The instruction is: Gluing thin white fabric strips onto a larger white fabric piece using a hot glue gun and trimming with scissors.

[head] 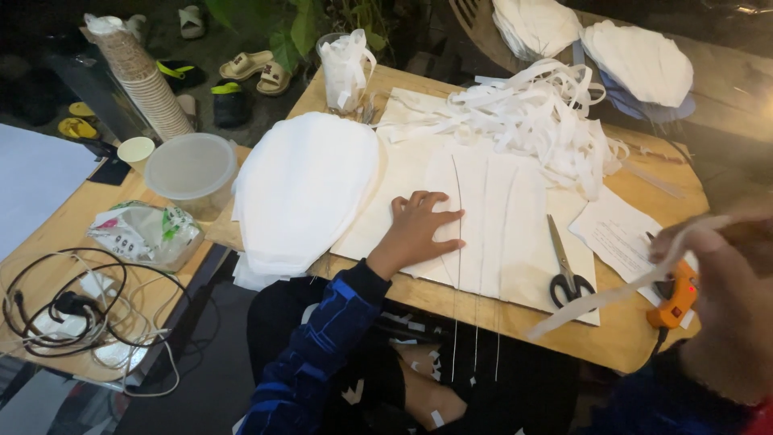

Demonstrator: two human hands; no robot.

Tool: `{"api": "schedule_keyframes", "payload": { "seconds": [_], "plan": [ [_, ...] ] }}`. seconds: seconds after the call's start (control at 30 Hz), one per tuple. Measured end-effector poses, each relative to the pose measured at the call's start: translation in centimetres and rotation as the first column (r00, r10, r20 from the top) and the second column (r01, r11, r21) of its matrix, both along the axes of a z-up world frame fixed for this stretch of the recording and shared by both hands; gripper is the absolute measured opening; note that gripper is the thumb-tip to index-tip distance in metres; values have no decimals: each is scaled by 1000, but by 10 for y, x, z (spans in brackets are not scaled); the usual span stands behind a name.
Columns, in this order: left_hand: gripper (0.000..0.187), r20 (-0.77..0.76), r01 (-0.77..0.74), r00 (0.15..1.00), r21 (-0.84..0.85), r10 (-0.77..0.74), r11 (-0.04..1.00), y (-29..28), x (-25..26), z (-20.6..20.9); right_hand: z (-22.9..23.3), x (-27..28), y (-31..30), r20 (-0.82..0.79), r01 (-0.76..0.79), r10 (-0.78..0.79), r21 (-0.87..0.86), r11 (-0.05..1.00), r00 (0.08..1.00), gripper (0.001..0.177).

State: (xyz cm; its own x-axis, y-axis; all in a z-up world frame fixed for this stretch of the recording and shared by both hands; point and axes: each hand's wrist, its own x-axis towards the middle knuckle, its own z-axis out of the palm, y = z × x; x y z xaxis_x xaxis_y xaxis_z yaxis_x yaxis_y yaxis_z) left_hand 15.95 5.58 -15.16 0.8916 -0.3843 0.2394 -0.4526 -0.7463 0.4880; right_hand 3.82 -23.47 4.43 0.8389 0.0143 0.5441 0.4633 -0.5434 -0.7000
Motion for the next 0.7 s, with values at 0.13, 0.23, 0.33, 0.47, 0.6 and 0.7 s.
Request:
{"api": "schedule_keyframes", "payload": {
  "seconds": [0.13, 0.23, 0.33, 0.47, 0.6, 0.7],
  "plan": [
    [55, -18, -11, 1000, 15, 11, 1000, -1, 0, 0, 18, -23, 41, -1, 6, -6, 65, 998, 1000, 8],
    [57, -16, -12, 1000, 20, 12, 1000, -1, 3, -3, 11, -32, 36, 8, -34, 33, 88, 996, 999, 10],
    [56, 23, -13, 1000, 21, 12, 1000, 0, 4, -9, -1, -26, 34, 62, -82, 75, 124, 989, 995, 10],
    [54, 45, -3, 999, -2, 3, 1000, 0, 0, -3, -16, 37, 46, -46, -140, 143, 46, 989, 989, 9],
    [58, -61, -1, 998, 66, 5, 998, 2, -3, 7, -73, 138, 73, -195, -232, 289, 269, 935, 937, 23],
    [59, -56, -2, 998, 58, 5, 998, 3, -1, 4, -145, 222, 69, -386, -217, 298, 241, 946, 873, 25]
  ]
}}
